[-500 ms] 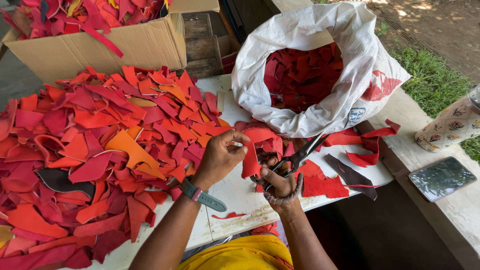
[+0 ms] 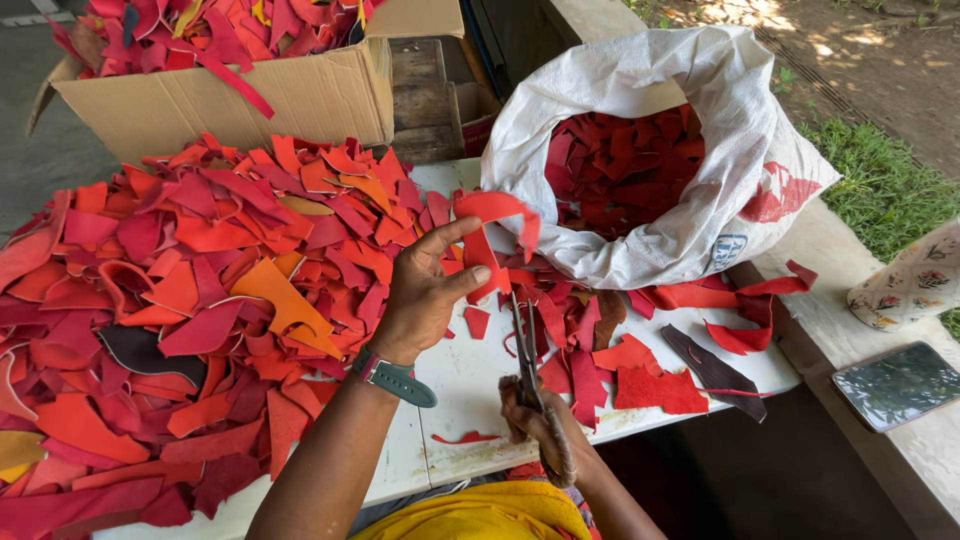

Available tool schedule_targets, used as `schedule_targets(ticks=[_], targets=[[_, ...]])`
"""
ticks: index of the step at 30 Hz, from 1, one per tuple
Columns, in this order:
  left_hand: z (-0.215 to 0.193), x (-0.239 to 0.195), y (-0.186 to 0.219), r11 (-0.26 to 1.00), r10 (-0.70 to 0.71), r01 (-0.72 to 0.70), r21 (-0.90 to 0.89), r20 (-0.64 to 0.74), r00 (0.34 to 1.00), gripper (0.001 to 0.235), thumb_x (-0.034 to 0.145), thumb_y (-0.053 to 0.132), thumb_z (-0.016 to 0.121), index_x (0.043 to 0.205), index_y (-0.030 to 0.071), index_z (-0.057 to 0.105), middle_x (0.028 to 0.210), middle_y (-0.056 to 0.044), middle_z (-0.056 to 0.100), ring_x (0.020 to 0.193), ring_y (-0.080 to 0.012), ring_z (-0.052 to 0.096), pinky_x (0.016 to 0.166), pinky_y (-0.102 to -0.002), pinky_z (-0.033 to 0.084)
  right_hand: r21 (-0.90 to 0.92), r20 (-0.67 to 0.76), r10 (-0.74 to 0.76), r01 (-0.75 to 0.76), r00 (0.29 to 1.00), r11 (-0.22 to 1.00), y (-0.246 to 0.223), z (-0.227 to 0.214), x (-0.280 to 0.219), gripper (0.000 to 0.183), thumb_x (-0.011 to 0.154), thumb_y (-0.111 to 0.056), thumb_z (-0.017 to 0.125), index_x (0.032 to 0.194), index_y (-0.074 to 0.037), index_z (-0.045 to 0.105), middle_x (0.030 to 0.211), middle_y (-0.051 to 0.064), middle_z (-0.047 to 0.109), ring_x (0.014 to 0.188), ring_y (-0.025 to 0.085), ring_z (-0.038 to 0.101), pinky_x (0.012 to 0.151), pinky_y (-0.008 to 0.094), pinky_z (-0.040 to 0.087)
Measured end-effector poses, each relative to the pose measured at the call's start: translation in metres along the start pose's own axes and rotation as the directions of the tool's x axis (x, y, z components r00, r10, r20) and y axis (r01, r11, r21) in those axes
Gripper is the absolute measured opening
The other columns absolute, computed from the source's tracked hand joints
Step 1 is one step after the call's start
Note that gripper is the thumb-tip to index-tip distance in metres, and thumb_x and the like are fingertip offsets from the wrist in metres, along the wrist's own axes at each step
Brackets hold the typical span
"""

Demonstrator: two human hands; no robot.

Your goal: The person uses scissors to cut red and orange fabric pieces into smaller strips. The cut pieces are placed into a white sack on the table. The person handles the fabric and scissors continuously throughout the clip.

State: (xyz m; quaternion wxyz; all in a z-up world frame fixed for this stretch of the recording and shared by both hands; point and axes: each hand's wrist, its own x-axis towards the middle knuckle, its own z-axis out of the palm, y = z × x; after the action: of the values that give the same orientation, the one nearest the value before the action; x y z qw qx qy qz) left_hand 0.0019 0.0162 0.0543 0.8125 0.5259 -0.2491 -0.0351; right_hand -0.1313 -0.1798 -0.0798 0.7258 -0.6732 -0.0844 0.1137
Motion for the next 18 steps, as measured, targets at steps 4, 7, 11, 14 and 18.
schedule_targets(ticks=[4, 7, 11, 14, 18], targets=[[0.016, -0.010, -0.001, 0.999, -0.021, 0.021, 0.031, 0.027, 0.999, 0.056, 0.084, -0.006, 0.076, 0.137, -0.004, 0.059, 0.129, -0.009, 0.066, 0.102, -0.0084, 0.068, 0.087, -0.023, 0.060, -0.014, -0.048, -0.007, 0.006, 0.999, 1.000, -0.019, 0.011, 0.004, 0.027, 0.088, -0.026, 0.060, 0.105, -0.005, 0.058, 0.093, 0.005, 0.055, 0.081, 0.014, 0.054, 0.078, 0.032, 0.053], [0.021, -0.015, 0.000, 0.977, -0.051, 0.038, 0.211, 0.057, 0.997, 0.052, 0.085, -0.005, 0.074, 0.135, -0.003, 0.061, 0.123, -0.008, 0.067, 0.097, -0.0097, 0.068, 0.082, -0.024, 0.062, -0.118, -0.118, 0.009, -0.023, 0.993, 0.993, -0.033, 0.013, 0.010, 0.030, 0.087, -0.025, 0.060, 0.107, -0.003, 0.059, 0.097, 0.005, 0.057, 0.082, 0.016, 0.056, 0.078, 0.033, 0.053], [0.020, -0.013, 0.001, 0.914, -0.029, -0.011, 0.406, 0.092, 0.995, 0.048, 0.083, -0.004, 0.070, 0.130, 0.000, 0.061, 0.122, -0.005, 0.066, 0.100, -0.0074, 0.068, 0.083, -0.024, 0.063, -0.178, -0.146, 0.047, -0.074, 0.988, 0.981, -0.039, 0.010, 0.003, 0.034, 0.084, -0.024, 0.058, 0.113, -0.006, 0.058, 0.096, 0.004, 0.058, 0.081, 0.016, 0.057, 0.077, 0.032, 0.052], [0.018, -0.014, -0.001, 0.878, -0.028, -0.022, 0.478, 0.097, 0.995, 0.049, 0.082, -0.003, 0.072, 0.129, 0.001, 0.062, 0.123, -0.005, 0.068, 0.103, -0.0076, 0.067, 0.087, -0.024, 0.062, -0.199, -0.145, 0.069, -0.098, 0.987, 0.975, -0.034, 0.004, -0.001, 0.031, 0.084, -0.024, 0.059, 0.109, -0.005, 0.059, 0.091, 0.005, 0.057, 0.078, 0.016, 0.055, 0.074, 0.032, 0.051], [0.017, -0.013, -0.006, 0.834, 0.106, -0.192, 0.517, 0.191, 0.976, 0.050, 0.083, -0.006, 0.073, 0.131, -0.001, 0.064, 0.130, -0.008, 0.069, 0.123, -0.0129, 0.063, 0.108, -0.029, 0.049, -0.092, -0.129, 0.025, -0.037, 0.991, 0.995, -0.021, -0.001, 0.001, 0.022, 0.087, -0.022, 0.062, 0.093, -0.001, 0.057, 0.081, 0.004, 0.056, 0.067, 0.014, 0.053, 0.063, 0.031, 0.049]])
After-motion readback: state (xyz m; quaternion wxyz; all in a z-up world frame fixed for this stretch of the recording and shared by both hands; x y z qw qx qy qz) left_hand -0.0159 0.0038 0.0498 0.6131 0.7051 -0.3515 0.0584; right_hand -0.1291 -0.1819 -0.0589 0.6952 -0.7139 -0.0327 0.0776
